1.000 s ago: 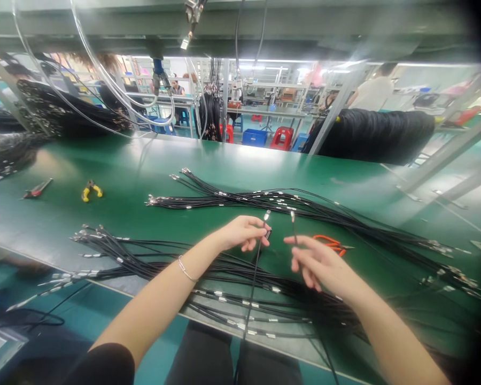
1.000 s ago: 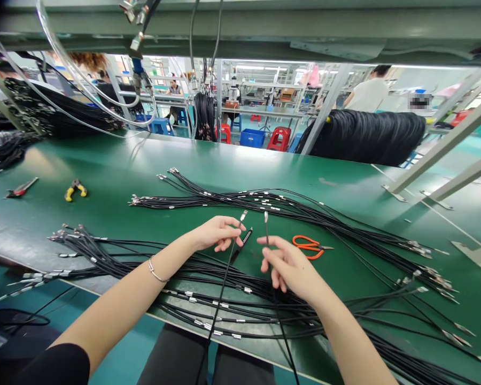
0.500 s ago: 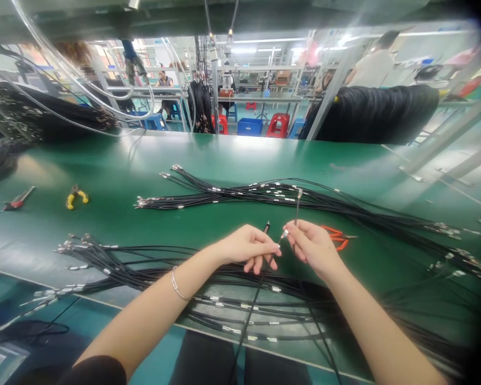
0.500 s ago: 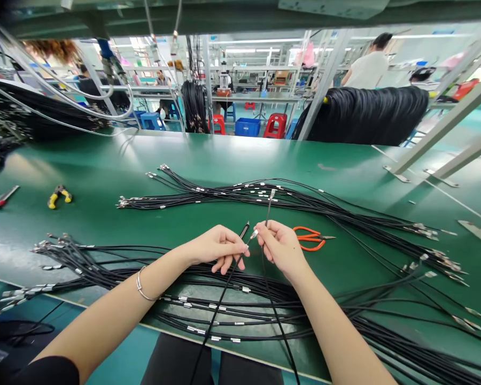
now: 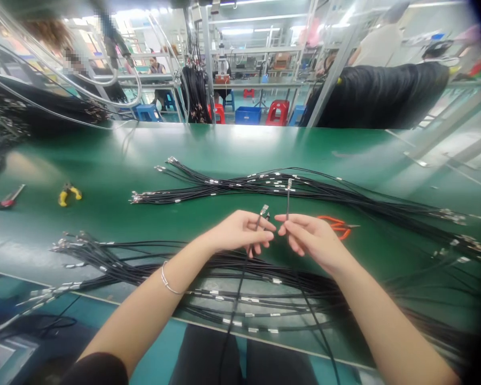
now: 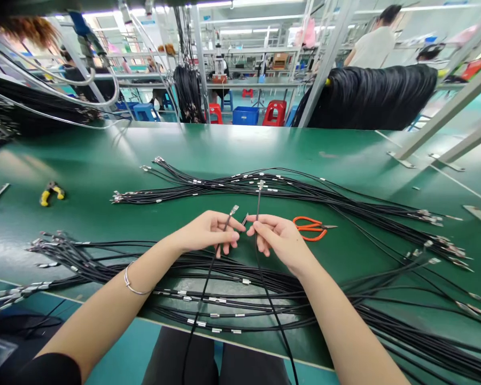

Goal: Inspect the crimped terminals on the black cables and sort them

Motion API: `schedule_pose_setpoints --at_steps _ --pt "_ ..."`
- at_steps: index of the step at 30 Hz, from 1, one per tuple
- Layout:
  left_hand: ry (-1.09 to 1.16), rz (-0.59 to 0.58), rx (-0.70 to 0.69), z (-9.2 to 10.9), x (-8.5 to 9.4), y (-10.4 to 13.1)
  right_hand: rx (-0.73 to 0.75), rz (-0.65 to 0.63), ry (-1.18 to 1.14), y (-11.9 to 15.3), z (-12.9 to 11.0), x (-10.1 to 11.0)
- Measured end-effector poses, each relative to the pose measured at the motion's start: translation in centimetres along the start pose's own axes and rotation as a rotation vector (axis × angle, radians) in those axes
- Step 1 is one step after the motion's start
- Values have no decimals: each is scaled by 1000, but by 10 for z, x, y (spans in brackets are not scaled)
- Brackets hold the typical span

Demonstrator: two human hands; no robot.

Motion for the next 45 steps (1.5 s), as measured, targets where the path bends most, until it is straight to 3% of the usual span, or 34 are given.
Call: schedule_pose_setpoints --at_steps 5,9,17,25,38,45 --pt "28 -10 -12 12 21 6 -55 -72 109 1 5 -2" --pt "41 -46 -67 15 26 9 -100 -146 141 3 10 -8" --pt "116 91 -96 8 14 4 -143 -258 83 16 15 -34" --pt "189 271 21 1 18 2 -158 -245 78 12 16 -35" --pt "79 135 -49 10 12 7 -208 -306 84 18 21 -42" --pt "105 136 -7 10 9 8 -226 -358 102 19 24 -43"
Point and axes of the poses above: each hand's wrist, its own y-axis away from the middle knuckle, its own x-axis out of the back of the hand, z = x × y, the point moved 5 cm from there along -y, towards the middle knuckle, and after that the axes turned 2 degrees about z, right-handed, at the moved point
